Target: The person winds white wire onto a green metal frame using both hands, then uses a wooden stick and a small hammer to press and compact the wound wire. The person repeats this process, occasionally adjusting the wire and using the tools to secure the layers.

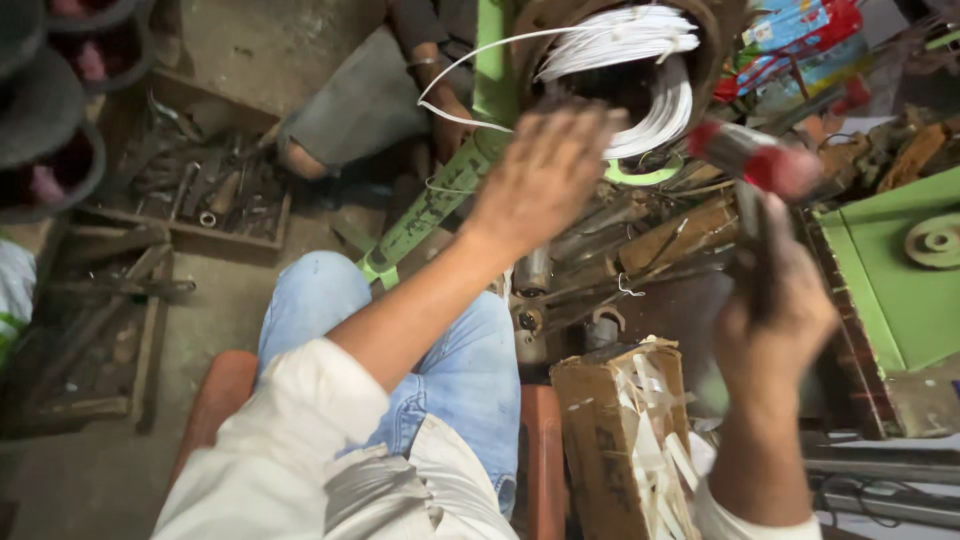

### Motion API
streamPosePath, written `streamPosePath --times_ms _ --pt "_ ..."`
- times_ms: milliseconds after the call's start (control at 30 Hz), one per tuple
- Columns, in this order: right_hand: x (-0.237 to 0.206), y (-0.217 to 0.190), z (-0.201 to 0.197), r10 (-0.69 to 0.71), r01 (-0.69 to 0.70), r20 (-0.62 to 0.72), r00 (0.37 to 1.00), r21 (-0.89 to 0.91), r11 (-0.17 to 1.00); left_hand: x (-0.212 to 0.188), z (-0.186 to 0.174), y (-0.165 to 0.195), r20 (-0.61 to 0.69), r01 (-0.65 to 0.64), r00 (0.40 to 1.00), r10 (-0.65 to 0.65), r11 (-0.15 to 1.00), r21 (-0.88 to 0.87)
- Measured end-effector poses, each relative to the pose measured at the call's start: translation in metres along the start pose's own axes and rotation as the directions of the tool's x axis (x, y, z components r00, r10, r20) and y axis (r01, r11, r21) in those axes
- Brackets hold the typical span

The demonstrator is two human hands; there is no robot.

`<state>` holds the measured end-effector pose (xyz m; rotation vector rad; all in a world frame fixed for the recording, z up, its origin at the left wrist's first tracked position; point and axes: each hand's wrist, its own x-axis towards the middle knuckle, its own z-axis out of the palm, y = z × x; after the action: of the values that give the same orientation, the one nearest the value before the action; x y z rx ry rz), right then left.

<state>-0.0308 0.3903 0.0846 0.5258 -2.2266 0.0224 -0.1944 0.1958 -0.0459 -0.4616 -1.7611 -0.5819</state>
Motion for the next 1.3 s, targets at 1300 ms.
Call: streamPosePath --times_ms 1300 --pt "0.007 -0.041 0.044 0.115 -0.127 0.055 0.992 0.378 0.917 -0.004 -0.050 -0.006 -0.118 -0.001 0.992 -0.040 0.944 -0.329"
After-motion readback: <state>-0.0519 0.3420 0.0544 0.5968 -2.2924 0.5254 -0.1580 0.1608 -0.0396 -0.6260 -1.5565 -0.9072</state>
